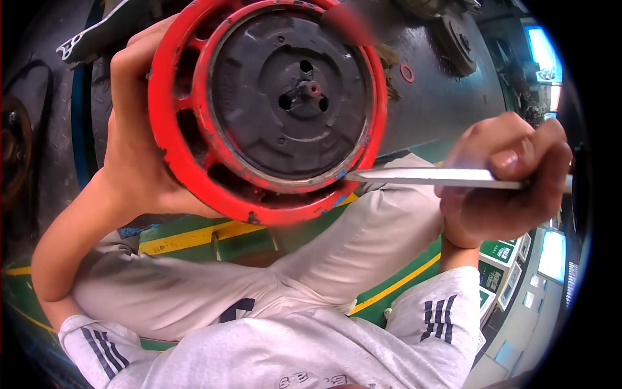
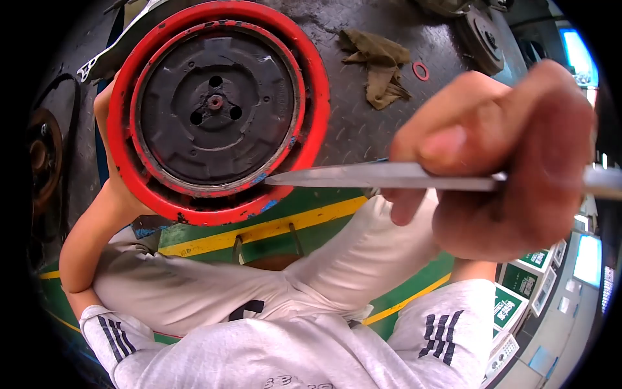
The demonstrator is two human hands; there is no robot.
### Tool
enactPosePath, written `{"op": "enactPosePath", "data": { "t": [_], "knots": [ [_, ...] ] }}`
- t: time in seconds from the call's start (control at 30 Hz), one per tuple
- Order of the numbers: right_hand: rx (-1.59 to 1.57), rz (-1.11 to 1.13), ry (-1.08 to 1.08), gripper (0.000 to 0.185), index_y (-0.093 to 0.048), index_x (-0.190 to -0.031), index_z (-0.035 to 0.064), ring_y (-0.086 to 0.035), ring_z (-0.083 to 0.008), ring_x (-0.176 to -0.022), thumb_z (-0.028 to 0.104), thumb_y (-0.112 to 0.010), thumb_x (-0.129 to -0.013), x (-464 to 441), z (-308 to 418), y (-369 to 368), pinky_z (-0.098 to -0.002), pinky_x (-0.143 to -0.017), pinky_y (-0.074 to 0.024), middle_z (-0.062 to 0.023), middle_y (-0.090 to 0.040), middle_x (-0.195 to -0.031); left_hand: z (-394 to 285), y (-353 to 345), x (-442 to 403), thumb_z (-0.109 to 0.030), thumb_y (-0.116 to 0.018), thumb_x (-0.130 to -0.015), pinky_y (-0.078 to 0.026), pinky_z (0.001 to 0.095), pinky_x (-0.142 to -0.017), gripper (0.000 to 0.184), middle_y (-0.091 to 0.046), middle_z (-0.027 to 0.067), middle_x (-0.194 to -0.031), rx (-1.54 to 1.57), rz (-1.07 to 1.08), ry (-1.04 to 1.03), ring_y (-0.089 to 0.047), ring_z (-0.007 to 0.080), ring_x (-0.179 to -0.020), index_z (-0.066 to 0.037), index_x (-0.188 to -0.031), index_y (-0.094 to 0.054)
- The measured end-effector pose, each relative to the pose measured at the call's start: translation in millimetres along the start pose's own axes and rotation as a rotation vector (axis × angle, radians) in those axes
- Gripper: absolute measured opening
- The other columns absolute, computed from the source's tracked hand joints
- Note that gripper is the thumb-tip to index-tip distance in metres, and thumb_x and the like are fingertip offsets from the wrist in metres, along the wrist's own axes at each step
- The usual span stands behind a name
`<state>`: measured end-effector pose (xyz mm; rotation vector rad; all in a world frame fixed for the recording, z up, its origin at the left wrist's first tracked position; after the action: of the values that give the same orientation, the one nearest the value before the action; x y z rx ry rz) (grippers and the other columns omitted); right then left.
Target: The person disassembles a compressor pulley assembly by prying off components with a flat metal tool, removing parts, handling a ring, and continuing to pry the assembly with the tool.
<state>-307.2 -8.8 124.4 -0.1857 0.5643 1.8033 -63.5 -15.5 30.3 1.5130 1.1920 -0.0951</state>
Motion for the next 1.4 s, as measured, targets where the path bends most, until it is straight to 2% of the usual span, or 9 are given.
{"op": "enactPosePath", "data": {
  "t": [0.17,0.3,0.47,0.7,0.83,1.07,1.1,1.2,1.4],
  "knots": [
    [0.052,0.021,0.274,0.031,-0.048,-0.085,0.0097,-0.044,-0.0147,-0.035,0.026,-0.032,-0.107,1,14,7,-0.0243,-0.034,-0.0360,-0.0100,-0.052,-0.058,-2,-10,-12,-0.043,-0.089,-0.063,-0.027,0.0445,-0.117,0.117,-0.030,0.0174,-0.147,-0.047,0.123,0.076,-0.033,0.0347,-0.142,0.004,-0.150,-0.027],
    [0.144,0.322,0.390,0.019,-0.052,-0.095,0.0079,-0.056,-0.0153,-0.041,0.021,-0.040,-0.103,1,30,-16,-0.0246,-0.037,-0.0461,-0.0094,-0.059,-0.066,-1,-2,-7,-0.042,-0.089,-0.062,-0.028,0.0476,-0.115,0.117,-0.032,0.0183,-0.147,0.088,0.002,-0.039,-0.034,0.0374,-0.140,0.003,-0.150,-0.026],
    [0.201,0.576,0.404,0.017,-0.053,-0.099,0.0032,-0.060,-0.0171,-0.046,0.017,-0.043,-0.101,4,40,-30,-0.0275,-0.042,-0.0530,-0.0125,-0.061,-0.077,-4,2,-6,-0.045,-0.092,-0.058,-0.029,0.0501,-0.113,0.124,-0.033,0.0198,-0.148,0.173,-0.028,-0.081,-0.036,0.0396,-0.138,0.001,-0.151,-0.023],
    [0.219,0.322,0.325,0.023,-0.049,-0.089,0.0006,-0.053,-0.0156,-0.040,0.019,-0.045,-0.103,0,46,-32,-0.0229,-0.035,-0.0426,-0.0150,-0.058,-0.067,-10,-1,-15,-0.043,-0.097,-0.053,-0.035,0.0499,-0.110,0.125,-0.036,0.0237,-0.149,0.283,-0.067,-0.056,-0.038,0.0401,-0.138,-0.001,-0.145,-0.024],
    [0.131,-0.291,-0.045,0.034,-0.049,-0.087,-0.0020,-0.036,-0.0100,-0.032,0.023,-0.037,-0.108,-17,20,-5,-0.0217,-0.025,-0.0245,-0.0114,-0.050,-0.061,-10,-2,-18,-0.044,-0.098,-0.051,-0.037,0.0495,-0.109,0.123,-0.039,0.0242,-0.148,0.288,-0.069,-0.025,-0.039,0.0399,-0.137,-0.003,-0.142,-0.025],
    [0.371,-0.437,-0.130,0.033,-0.057,-0.110,-0.0080,-0.034,-0.0044,-0.035,0.019,-0.037,-0.108,-16,9,-3,-0.0163,-0.028,-0.0261,-0.0131,-0.054,-0.075,-10,1,-17,-0.043,-0.098,-0.052,-0.038,0.0491,-0.110,0.122,-0.039,0.0243,-0.147,0.268,-0.065,-0.002,-0.040,0.0397,-0.136,-0.002,-0.141,-0.025],
    [0.154,-0.436,-0.078,0.033,-0.056,-0.111,-0.0068,-0.033,-0.0042,-0.034,0.019,-0.035,-0.109,-18,9,7,-0.0157,-0.029,-0.0269,-0.0122,-0.053,-0.073,-10,-1,-16,-0.042,-0.098,-0.052,-0.038,0.0490,-0.110,0.122,-0.039,0.0242,-0.147,0.271,-0.071,-0.003,-0.040,0.0397,-0.136,-0.002,-0.142,-0.026],
    [0.221,-0.538,0.042,0.034,-0.052,-0.102,-0.0018,-0.030,-0.0055,-0.029,0.024,-0.031,-0.109,-9,21,19,-0.0154,-0.031,-0.0290,-0.0095,-0.049,-0.063,-10,0,-16,-0.042,-0.097,-0.052,-0.039,0.0491,-0.109,0.123,-0.039,0.0241,-0.148,0.273,-0.070,0.006,-0.040,0.0396,-0.136,-0.001,-0.143,-0.025],
    [0.057,-0.065,-0.040,0.041,-0.048,-0.087,0.0069,-0.038,-0.0109,-0.028,0.032,-0.025,-0.110,-18,14,7,-0.0199,-0.030,-0.0347,-0.0139,-0.054,-0.061,-10,2,-16,-0.042,-0.097,-0.053,-0.039,0.0494,-0.109,0.122,-0.038,0.0245,-0.147,0.255,-0.076,-0.015,-0.040,0.0410,-0.136,0.000,-0.143,-0.026]
  ]
}}
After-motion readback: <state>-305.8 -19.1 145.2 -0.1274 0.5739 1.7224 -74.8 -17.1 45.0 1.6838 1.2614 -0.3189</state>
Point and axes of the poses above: each hand's wrist, its own x-axis away from the middle knuckle, its own y-axis out of the back of the hand, z = x × y, the point moved 9 cm from there along -x, towards the middle knuckle
